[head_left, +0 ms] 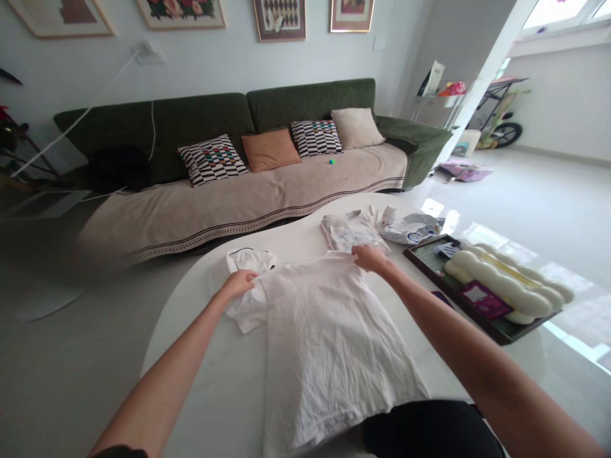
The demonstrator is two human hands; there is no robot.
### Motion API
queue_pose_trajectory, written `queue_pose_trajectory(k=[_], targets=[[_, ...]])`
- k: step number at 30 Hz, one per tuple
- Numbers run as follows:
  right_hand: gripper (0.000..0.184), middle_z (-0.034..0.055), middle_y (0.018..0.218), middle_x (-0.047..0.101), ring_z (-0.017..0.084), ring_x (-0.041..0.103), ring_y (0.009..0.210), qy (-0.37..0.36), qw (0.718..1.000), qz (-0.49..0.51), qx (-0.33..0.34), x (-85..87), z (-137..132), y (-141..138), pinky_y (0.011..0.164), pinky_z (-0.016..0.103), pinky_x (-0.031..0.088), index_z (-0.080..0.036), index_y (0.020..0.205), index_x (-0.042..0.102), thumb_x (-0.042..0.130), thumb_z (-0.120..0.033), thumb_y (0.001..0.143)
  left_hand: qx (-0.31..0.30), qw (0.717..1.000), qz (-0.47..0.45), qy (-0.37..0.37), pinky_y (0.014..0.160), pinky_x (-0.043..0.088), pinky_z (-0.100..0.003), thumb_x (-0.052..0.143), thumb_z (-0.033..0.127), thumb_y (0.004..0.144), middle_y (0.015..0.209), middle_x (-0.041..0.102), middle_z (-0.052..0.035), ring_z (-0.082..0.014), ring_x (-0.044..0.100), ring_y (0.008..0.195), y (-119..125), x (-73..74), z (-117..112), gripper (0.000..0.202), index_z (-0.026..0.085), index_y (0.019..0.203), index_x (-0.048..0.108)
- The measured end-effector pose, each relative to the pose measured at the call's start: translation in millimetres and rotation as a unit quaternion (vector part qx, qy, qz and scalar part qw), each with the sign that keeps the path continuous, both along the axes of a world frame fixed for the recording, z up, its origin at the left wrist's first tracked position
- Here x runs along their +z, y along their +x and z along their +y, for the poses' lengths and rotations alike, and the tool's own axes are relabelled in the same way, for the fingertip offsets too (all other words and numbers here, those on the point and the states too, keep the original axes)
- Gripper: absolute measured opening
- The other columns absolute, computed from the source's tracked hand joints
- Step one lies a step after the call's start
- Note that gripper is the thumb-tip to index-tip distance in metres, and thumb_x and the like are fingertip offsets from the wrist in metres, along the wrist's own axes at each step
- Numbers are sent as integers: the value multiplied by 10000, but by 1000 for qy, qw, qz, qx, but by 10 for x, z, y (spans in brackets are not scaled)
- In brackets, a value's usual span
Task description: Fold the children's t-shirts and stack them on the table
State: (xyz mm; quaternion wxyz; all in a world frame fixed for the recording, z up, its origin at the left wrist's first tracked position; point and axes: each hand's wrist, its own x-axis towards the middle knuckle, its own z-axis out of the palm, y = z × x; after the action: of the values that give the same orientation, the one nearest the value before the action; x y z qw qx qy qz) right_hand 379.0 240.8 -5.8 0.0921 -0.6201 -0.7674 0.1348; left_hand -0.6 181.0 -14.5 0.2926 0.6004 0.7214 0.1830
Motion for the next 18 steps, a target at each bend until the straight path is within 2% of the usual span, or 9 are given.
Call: queue_pose_trajectory(k=[2, 5, 8, 10, 12, 15, 18], targets=[[182, 64, 850, 628, 143, 590, 783, -9, 999, -38, 7, -101, 118, -124, 718, 313, 456, -124, 869, 606, 506, -274, 843, -22, 997, 71, 9, 774, 422, -281, 622, 133, 594, 804, 674, -66, -229, 599, 865, 189, -250, 179, 188, 162, 775, 662], [188, 126, 916, 632, 206, 577, 899, 3, 997, -66, 39, -230, 288, -308, 745, 297, 429, -127, 863, 638, 454, -155, 837, -41, 993, 104, 27, 818, 400, -293, 546, 162, 710, 881, 665, -83, -219, 586, 918, 453, -508, 322, 134, 170, 788, 654], [288, 97, 1012, 619, 187, 552, 960, 8, 993, -73, 95, -364, 419, -458, 772, 246, 402, -167, 968, 636, 408, -82, 815, -66, 988, 132, 42, 825, 398, -271, 476, 189, 784, 946, 646, -82, -189, 577, 933, 619, -668, 412, 188, 174, 875, 641], [355, 69, 1053, 604, 165, 549, 954, 2, 989, -79, 126, -470, 466, -518, 757, 217, 397, -206, 1027, 622, 407, -53, 790, -76, 985, 145, 48, 843, 394, -267, 491, 204, 783, 1001, 619, -92, -186, 561, 960, 659, -738, 459, 220, 163, 956, 620], [369, 70, 1055, 594, 163, 556, 917, -8, 985, -89, 148, -569, 490, -541, 709, 209, 399, -212, 1010, 634, 420, -41, 763, -79, 982, 162, 54, 874, 386, -279, 541, 219, 755, 1054, 583, -107, -199, 537, 1000, 665, -775, 465, 298, 147, 1041, 584], [286, 80, 1014, 595, 157, 569, 817, -24, 979, -102, 174, -649, 530, -524, 625, 201, 389, -183, 881, 665, 459, -55, 728, -100, 969, 194, 113, 948, 349, -313, 559, 228, 749, 1167, 509, -118, -216, 465, 1111, 694, -776, 290, 459, 150, 1195, 483], [190, 67, 931, 616, 137, 565, 735, -40, 974, -103, 200, -632, 607, -489, 582, 186, 371, -165, 813, 663, 532, -97, 693, -191, 940, 202, 200, 1031, 258, -379, 495, 277, 808, 1337, 378, -95, -230, 277, 1273, 795, -788, -182, 512, 210, 1302, 375]])
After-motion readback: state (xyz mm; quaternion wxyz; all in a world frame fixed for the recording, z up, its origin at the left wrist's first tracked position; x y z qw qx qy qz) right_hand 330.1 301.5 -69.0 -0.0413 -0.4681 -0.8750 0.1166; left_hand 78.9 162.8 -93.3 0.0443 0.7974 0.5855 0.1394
